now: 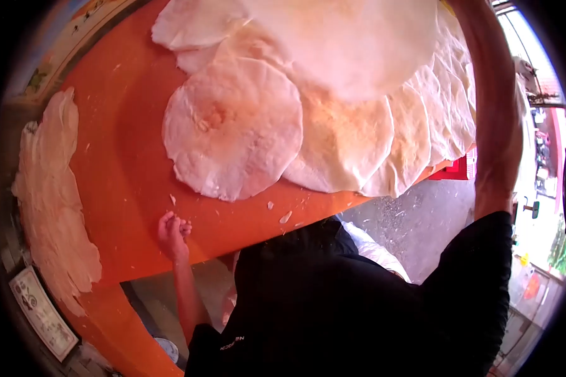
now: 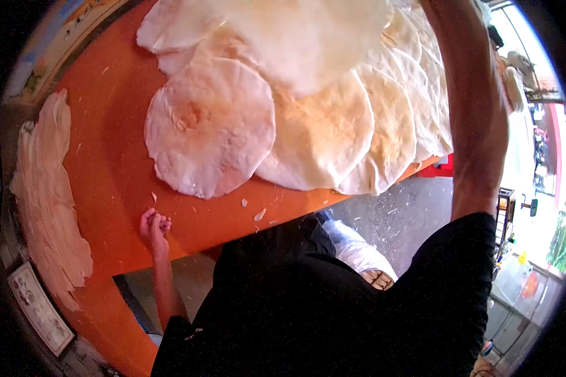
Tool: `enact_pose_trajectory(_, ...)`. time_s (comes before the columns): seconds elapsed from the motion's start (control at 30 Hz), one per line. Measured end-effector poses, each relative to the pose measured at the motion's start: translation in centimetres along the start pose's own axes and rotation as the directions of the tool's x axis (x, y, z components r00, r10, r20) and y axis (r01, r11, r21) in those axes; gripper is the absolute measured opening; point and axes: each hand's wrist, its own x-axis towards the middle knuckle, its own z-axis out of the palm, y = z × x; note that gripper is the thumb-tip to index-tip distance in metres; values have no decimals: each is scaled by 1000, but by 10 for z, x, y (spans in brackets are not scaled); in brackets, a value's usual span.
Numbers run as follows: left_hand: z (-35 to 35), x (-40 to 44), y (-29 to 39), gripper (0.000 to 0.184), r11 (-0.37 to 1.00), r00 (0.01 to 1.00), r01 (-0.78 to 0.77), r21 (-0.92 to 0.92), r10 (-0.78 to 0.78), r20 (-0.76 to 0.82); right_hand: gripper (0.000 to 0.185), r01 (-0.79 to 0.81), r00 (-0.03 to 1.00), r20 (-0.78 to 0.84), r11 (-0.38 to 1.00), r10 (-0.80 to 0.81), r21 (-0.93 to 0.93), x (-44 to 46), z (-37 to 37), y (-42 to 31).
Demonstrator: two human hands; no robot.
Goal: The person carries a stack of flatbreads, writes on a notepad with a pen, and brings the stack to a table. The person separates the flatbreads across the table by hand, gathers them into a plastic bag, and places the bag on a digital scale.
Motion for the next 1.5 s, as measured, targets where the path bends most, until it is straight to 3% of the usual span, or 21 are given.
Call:
enact_pose_trajectory(0.1, 8, -9, 12, 20, 1000, 1000, -5, -13, 5, -8, 21, -37, 999, 49, 940, 21, 338, -44, 16, 86)
enact_pose_trajectory(0.2, 2, -6, 5, 20, 998, 999, -33, -47, 35, 35, 26, -300, 950, 245, 776, 193, 555, -142, 48, 150)
enact_pose_trajectory(0.27, 1, -5, 4, 20, 999, 999, -36, -36, 37, 30, 19, -593, 801, 329, 741, 500, 316, -208, 72, 158)
enact_pose_trajectory(0.3, 2, -5, 4, 21, 999, 998, -44, -20, 44, 34, 20, -625, 781, 380, 611, 496, 486, -247, 85, 172)
enact_pose_trajectory(0.37, 1, -3, 0, 21, 996, 995, -82, -29, 84, 58, 21, -818, 566, 482, 528, 669, 228, -297, 98, 182)
enact_pose_trajectory(0.4, -1, -1, -3, 21, 996, 995, -84, -27, 85, 56, 24, -829, 533, 535, 532, 656, 173, -311, 96, 191)
enact_pose_trajectory(0.47, -3, 2, -8, 21, 996, 995, -61, -65, 66, 71, 37, -644, 735, 368, 757, 569, 115, -333, 99, 194)
enact_pose_trajectory(0.53, -3, 7, -23, 21, 985, 985, -119, -123, 133, 111, 54, -516, 808, 141, 802, 572, -301, -328, 92, 149)
enact_pose_trajectory(0.57, -2, 6, -25, 22, 972, 979, -150, -180, 172, 113, 60, -313, 909, 119, 845, 398, -433, -330, 91, 132)
enact_pose_trajectory(0.6, 0, 0, -18, 21, 972, 974, -168, -164, 189, 122, 65, -101, 975, 114, 840, 190, -533, -334, 94, 122)
enact_pose_trajectory(0.73, -1, 4, -27, 22, 964, 982, -116, -237, 147, 115, 72, 251, 882, 471, 865, -19, -434, -371, 126, 115)
enact_pose_trajectory(0.83, -1, 1, -22, 23, 972, 984, -106, -212, 133, 115, 73, 215, 836, 536, 825, 122, -523, -387, 136, 104)
enact_pose_trajectory(1.03, -6, -2, -29, 19, 962, 975, -127, -243, 166, 146, 76, 215, 829, 547, 836, 116, -504, -385, 140, 110)
enact_pose_trajectory(1.2, -6, -18, -44, 29, 915, 924, -342, -214, 369, 103, 58, 271, 847, 531, 859, 1, -435, -386, 143, 111)
enact_pose_trajectory(1.23, -5, -20, -45, 26, 887, 894, -417, -198, 440, 86, 57, 175, 840, 534, 881, 100, -440, -379, 136, 95)
enact_pose_trajectory(1.27, -5, -24, -43, 26, 897, 902, -412, -159, 426, 67, 52, 384, 844, 522, 816, -121, -432, -376, 132, 85)
enact_pose_trajectory(1.3, -9, -17, -55, 26, 875, 875, -478, -79, 482, 43, 52, 336, 851, 524, 787, -18, -517, -377, 130, 88)
enact_pose_trajectory(1.33, -4, -25, -45, 25, 859, 860, -504, -89, 509, 43, 61, 362, 878, 469, 769, -92, -526, -396, 146, 125)
enact_pose_trajectory(1.37, -6, -24, -45, 24, 900, 900, -429, -76, 433, 48, 64, 366, 850, 525, 665, 45, -651, -393, 139, 109)
enact_pose_trajectory(1.4, -14, -12, -58, 23, 896, 894, -440, -64, 444, 62, 58, 283, 918, 393, 791, -58, -543, -389, 129, 101)
enact_pose_trajectory(1.5, -21, 4, -55, 28, 958, 956, -286, 3, 285, 70, 54, 202, 938, 338, 911, -75, -360, -395, 118, 120)
